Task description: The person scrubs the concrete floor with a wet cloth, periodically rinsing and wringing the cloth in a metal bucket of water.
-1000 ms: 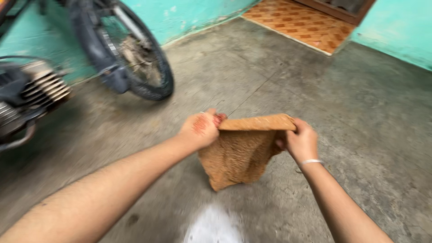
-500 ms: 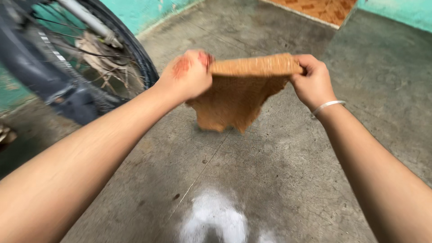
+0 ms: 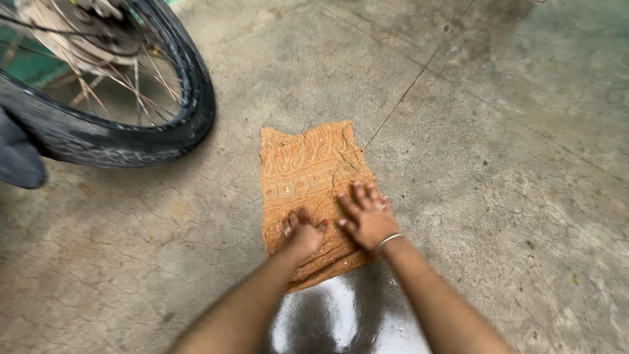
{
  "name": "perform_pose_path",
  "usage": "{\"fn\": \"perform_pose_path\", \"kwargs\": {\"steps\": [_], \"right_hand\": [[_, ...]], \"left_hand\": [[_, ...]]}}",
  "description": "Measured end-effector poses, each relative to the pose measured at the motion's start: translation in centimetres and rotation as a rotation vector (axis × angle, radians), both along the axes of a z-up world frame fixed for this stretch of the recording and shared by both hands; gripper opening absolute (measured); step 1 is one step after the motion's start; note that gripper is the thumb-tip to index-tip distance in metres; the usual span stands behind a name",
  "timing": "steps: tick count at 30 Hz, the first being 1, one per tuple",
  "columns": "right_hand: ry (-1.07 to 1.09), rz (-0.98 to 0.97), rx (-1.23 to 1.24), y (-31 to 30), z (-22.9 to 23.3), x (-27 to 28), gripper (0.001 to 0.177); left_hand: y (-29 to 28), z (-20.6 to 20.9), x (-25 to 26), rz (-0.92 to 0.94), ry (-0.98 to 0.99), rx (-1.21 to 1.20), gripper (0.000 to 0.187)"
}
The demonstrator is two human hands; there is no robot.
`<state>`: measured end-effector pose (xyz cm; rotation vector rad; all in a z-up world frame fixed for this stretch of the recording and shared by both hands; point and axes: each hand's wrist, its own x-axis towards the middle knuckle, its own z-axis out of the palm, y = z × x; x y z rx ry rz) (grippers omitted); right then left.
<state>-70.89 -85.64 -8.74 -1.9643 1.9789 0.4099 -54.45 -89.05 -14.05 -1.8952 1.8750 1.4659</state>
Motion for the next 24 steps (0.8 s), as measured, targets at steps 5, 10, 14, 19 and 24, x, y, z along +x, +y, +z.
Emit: {"fn": "perform_pose_path", "kwargs": {"steps": [5,10,14,19,24], "right_hand": [[0.076,-0.115,-0.018,5.0,-4.8,3.8,0.063],[-0.053,-0.125,-0.075,8.9,-4.7,6.5,0.069],[-0.089,-0.126,0.035,7.3,-2.9,3.9,0.058],[-0.078,0.031,-0.186,1.8,-3.1,-1.5,0.064],[-0.011,0.031,-0.138,4.2,-7.1,-1.9,0.072]], "left_hand": [[2.8,-3.5,-2.1,-0.002,-0.189,-0.103,0.092],[3.0,-3.6,-1.8,0.012,-0.189,-0.125,0.088],[2.9,-2.4,-0.2,-0.032,-0.099,-0.093,0.087],[3.4,-0.9,-1.0,-0.116,-0.337,-0.149,0.103],[4.1,0.3,-1.4,-0.155,-0.481,-0.262,0.124]]}}
